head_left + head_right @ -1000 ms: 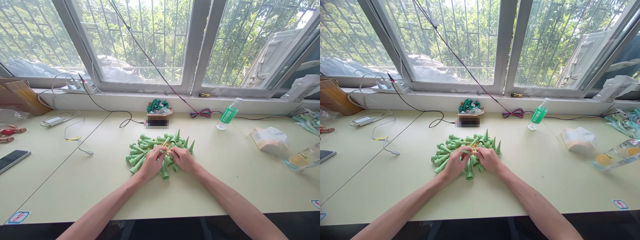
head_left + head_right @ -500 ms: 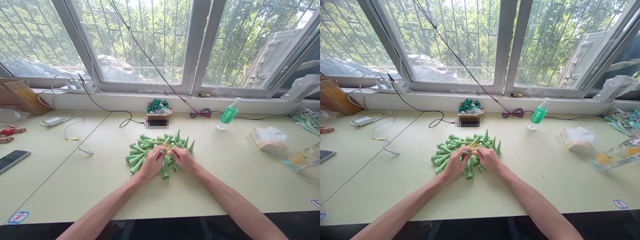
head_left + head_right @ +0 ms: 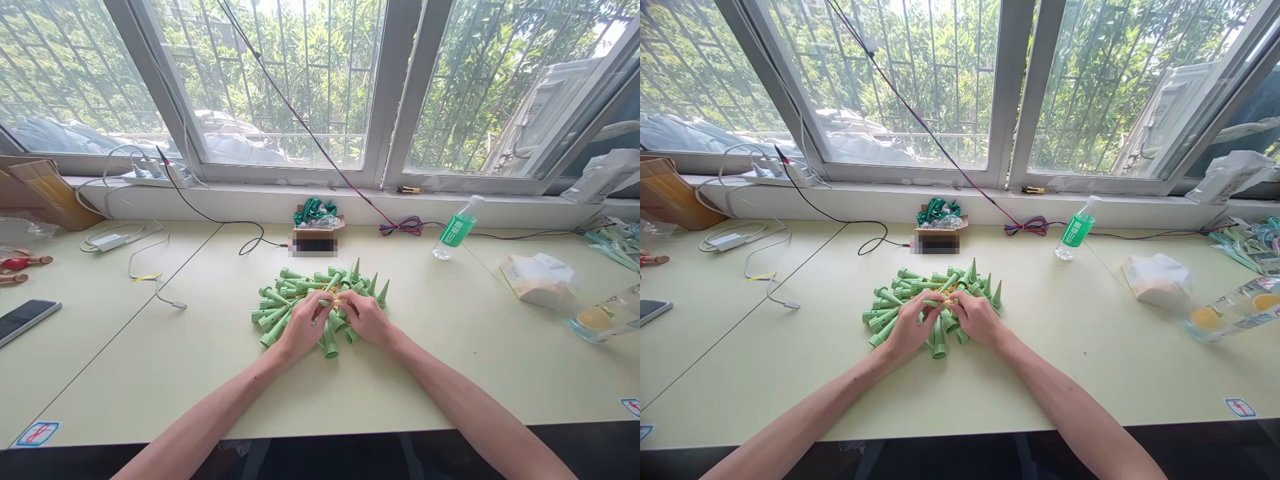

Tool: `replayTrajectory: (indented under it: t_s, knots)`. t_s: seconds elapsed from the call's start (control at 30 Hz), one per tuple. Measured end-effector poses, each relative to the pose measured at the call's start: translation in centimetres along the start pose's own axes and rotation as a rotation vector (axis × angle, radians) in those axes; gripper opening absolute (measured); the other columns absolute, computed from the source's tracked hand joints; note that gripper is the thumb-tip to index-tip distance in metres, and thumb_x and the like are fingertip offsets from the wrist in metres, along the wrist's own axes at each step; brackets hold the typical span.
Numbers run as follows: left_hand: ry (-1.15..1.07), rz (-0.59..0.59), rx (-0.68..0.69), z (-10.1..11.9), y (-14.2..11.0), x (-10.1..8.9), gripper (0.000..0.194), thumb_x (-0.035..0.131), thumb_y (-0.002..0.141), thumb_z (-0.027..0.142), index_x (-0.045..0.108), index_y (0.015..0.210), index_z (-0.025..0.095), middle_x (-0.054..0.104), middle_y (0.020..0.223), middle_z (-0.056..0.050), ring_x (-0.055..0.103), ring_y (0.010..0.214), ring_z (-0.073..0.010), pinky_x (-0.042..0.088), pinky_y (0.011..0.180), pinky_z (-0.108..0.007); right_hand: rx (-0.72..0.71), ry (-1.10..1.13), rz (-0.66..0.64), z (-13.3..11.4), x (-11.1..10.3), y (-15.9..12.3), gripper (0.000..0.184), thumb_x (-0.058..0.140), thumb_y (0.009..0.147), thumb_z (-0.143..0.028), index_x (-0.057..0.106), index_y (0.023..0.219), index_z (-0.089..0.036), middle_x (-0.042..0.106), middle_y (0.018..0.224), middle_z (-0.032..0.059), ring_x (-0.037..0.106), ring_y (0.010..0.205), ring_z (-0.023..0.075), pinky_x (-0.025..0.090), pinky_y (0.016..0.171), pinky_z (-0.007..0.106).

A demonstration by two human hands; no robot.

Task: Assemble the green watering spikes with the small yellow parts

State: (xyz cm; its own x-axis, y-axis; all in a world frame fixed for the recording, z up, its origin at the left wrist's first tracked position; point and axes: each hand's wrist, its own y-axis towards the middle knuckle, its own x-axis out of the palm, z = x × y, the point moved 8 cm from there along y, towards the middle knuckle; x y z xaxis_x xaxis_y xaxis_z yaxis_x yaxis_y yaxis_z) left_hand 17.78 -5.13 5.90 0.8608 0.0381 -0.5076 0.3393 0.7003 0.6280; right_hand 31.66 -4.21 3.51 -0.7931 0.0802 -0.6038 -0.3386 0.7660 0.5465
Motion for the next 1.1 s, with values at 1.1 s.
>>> replayTrajectory:
  t_s: [1.1]
  knots:
    - [-0.028, -0.004, 0.006, 0.21, 0.0, -0.14, 0.011, 0.059, 0.094, 0.023, 0.064, 0.104, 0.021, 0.067, 0.099, -0.005, 0.065, 0.082, -0.0139, 0.055, 0.061, -0.024, -0.064, -0.02, 0.041, -0.53, -0.31, 0.04, 0.022, 0.044, 0.102, -0.032, 0.061, 0.101, -0.018, 0.062, 0.063, -0.0011, 0.05, 0.048, 0.0101, 0.039, 0.05, 0.022]
